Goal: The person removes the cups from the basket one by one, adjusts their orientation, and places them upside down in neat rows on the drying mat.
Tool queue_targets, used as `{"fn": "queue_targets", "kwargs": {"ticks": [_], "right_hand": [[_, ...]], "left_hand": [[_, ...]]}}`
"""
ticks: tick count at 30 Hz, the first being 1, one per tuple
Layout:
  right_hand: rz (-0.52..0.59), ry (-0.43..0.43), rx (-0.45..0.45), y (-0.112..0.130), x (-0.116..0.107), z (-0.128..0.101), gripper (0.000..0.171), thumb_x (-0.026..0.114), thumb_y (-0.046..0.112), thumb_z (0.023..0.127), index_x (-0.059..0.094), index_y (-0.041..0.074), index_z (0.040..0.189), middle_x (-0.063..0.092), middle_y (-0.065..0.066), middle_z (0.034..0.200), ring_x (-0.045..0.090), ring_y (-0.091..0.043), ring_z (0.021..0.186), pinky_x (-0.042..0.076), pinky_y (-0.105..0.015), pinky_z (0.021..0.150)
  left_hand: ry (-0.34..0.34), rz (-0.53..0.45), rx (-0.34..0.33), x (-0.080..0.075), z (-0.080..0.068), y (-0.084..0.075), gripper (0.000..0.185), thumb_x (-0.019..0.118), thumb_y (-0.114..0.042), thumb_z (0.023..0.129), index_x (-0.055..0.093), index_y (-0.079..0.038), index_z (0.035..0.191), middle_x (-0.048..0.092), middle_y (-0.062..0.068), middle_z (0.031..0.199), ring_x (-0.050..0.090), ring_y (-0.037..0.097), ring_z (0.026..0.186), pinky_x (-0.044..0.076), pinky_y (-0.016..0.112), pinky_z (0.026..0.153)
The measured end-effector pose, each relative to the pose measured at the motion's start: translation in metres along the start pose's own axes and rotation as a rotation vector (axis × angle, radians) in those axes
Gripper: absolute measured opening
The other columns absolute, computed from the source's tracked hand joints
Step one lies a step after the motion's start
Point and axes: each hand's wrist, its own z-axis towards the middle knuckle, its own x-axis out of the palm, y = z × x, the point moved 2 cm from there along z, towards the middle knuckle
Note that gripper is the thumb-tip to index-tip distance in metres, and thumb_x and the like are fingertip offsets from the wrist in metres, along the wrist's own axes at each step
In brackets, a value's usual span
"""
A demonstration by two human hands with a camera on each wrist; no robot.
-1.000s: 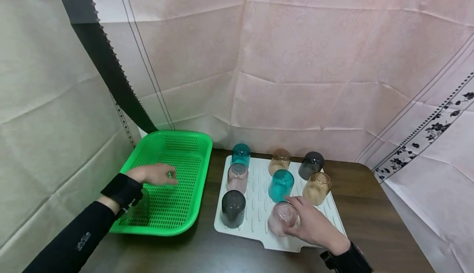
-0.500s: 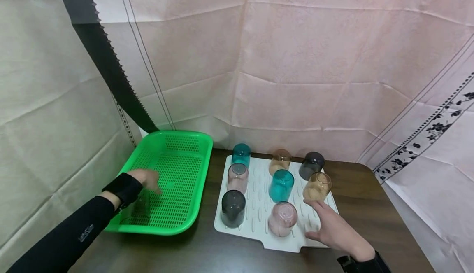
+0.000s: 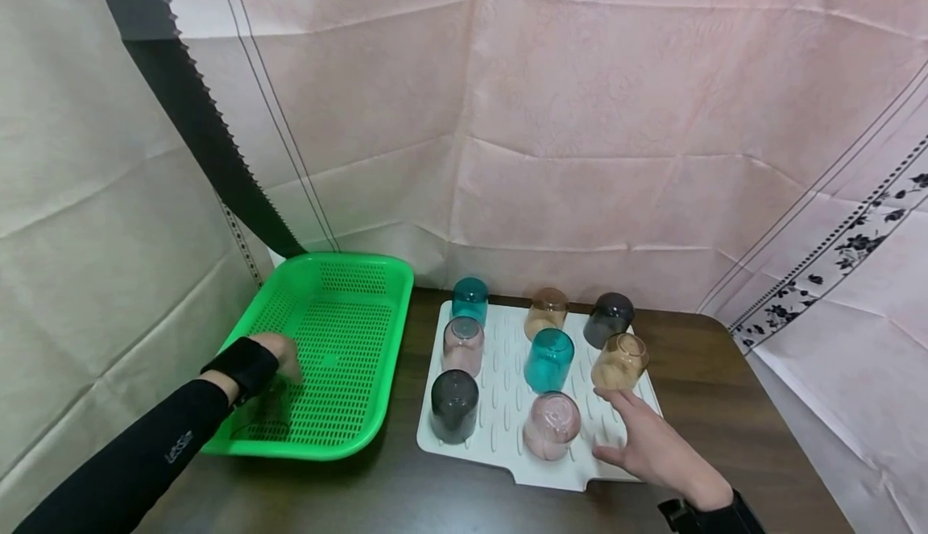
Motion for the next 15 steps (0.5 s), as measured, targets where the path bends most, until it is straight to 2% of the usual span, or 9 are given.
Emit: {"fn": "queue_targets", "kwargs": {"ticks": [4, 8, 12, 13, 15], "right_hand": [[-0.007, -0.010, -0.016, -0.001, 0.000, 0.000, 0.077, 0.084, 0.036, 0.069, 0.050, 0.007, 0.131, 0.050, -0.016, 0.129, 0.053, -0.033, 0.113, 0.048, -0.048, 0.085], [-0.018, -0.022, -0.030, -0.002, 0.000, -0.001, 0.075, 0.082, 0.040, 0.071, 0.050, 0.007, 0.131, 0.050, -0.017, 0.129, 0.052, -0.034, 0.113, 0.048, -0.049, 0.084], [-0.010, -0.022, -0.029, -0.003, 0.000, 0.000, 0.075, 0.081, 0.041, 0.071, 0.050, 0.008, 0.132, 0.049, -0.017, 0.130, 0.052, -0.035, 0.114, 0.047, -0.050, 0.084], [-0.007, -0.020, -0.027, -0.003, 0.000, 0.000, 0.076, 0.081, 0.041, 0.071, 0.050, 0.008, 0.131, 0.049, -0.017, 0.130, 0.052, -0.035, 0.114, 0.048, -0.050, 0.084], [-0.002, -0.018, -0.023, -0.003, 0.001, 0.000, 0.076, 0.081, 0.042, 0.071, 0.050, 0.008, 0.132, 0.049, -0.017, 0.130, 0.052, -0.035, 0.114, 0.048, -0.050, 0.084]], "left_hand": [[0.017, 0.024, -0.046, 0.005, 0.017, 0.006, 0.064, 0.068, -0.042, 0.085, 0.055, 0.007, 0.123, 0.051, 0.031, 0.119, 0.050, 0.047, 0.106, 0.042, 0.053, 0.087], [0.006, 0.026, -0.066, 0.007, 0.027, 0.006, 0.074, 0.071, -0.049, 0.080, 0.052, 0.006, 0.126, 0.049, 0.032, 0.122, 0.050, 0.047, 0.105, 0.042, 0.055, 0.086], [0.022, 0.004, -0.063, 0.010, 0.034, 0.007, 0.084, 0.072, -0.051, 0.077, 0.047, 0.007, 0.131, 0.044, 0.036, 0.125, 0.046, 0.051, 0.108, 0.041, 0.056, 0.086], [0.026, 0.002, -0.060, 0.012, 0.040, 0.010, 0.085, 0.071, -0.053, 0.077, 0.046, 0.005, 0.133, 0.043, 0.035, 0.127, 0.046, 0.051, 0.109, 0.041, 0.056, 0.087], [0.034, -0.013, -0.050, 0.012, 0.039, 0.010, 0.087, 0.071, -0.054, 0.077, 0.044, 0.005, 0.135, 0.041, 0.035, 0.129, 0.044, 0.052, 0.112, 0.041, 0.056, 0.088]]}}
